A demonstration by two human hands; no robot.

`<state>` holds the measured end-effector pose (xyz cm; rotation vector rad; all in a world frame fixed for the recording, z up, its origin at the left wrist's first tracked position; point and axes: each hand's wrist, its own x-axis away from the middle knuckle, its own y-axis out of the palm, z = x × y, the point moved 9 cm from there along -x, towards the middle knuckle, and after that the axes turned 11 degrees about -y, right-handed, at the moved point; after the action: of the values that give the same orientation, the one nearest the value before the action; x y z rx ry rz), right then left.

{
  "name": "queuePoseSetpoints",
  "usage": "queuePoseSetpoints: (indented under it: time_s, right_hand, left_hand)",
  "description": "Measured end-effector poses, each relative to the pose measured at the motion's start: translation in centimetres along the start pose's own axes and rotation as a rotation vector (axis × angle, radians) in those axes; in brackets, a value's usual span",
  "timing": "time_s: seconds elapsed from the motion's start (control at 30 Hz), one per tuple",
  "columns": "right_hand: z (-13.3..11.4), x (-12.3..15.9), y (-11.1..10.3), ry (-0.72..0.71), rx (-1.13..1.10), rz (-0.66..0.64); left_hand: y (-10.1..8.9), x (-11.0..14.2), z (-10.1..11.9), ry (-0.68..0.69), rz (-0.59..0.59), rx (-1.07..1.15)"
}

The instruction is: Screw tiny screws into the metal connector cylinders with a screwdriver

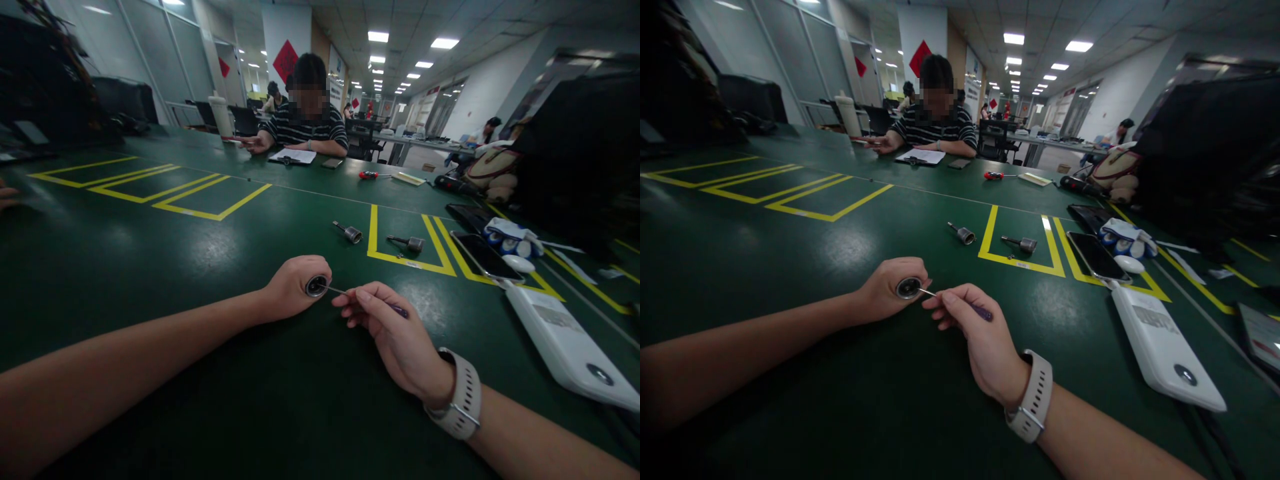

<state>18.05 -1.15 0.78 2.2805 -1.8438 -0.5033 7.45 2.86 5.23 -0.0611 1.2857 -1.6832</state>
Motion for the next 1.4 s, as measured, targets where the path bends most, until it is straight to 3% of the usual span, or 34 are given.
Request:
queuePoseSetpoints:
  time_s: [0.13,0.23,0.53,0.8,1.07,1.4]
  right_hand:
    - [-0.8,0.3,-0.3,-0.114,0.238,-0.007]
    - [-0.8,0.5,-0.1,-0.123,0.364,-0.036]
    - [-0.1,-0.1,0.0,0.012,-0.014,0.011]
    - [0.0,0.1,-0.5,-0.041,0.185,0.026]
    - [0.4,-0.4,-0.9,0.063,-0.035,0.066]
    - [0.4,-0.5,-1.3,0.029,-0.097,0.088]
  left_hand:
    - [0.3,-0.1,-0.4,-0.056,-0.012,-0.087]
    - [0.5,-0.1,-0.3,-0.059,-0.036,-0.168]
    - [0.0,-0.1,0.1,0.003,-0.001,0.037]
    - [1.0,-0.1,-0.3,-0.034,-0.081,-0.138]
    - [2.2,-0.1,0.5,0.042,-0.185,-0.240]
    - [2.2,-0.1,0.0,0.010,-0.203,-0.158]
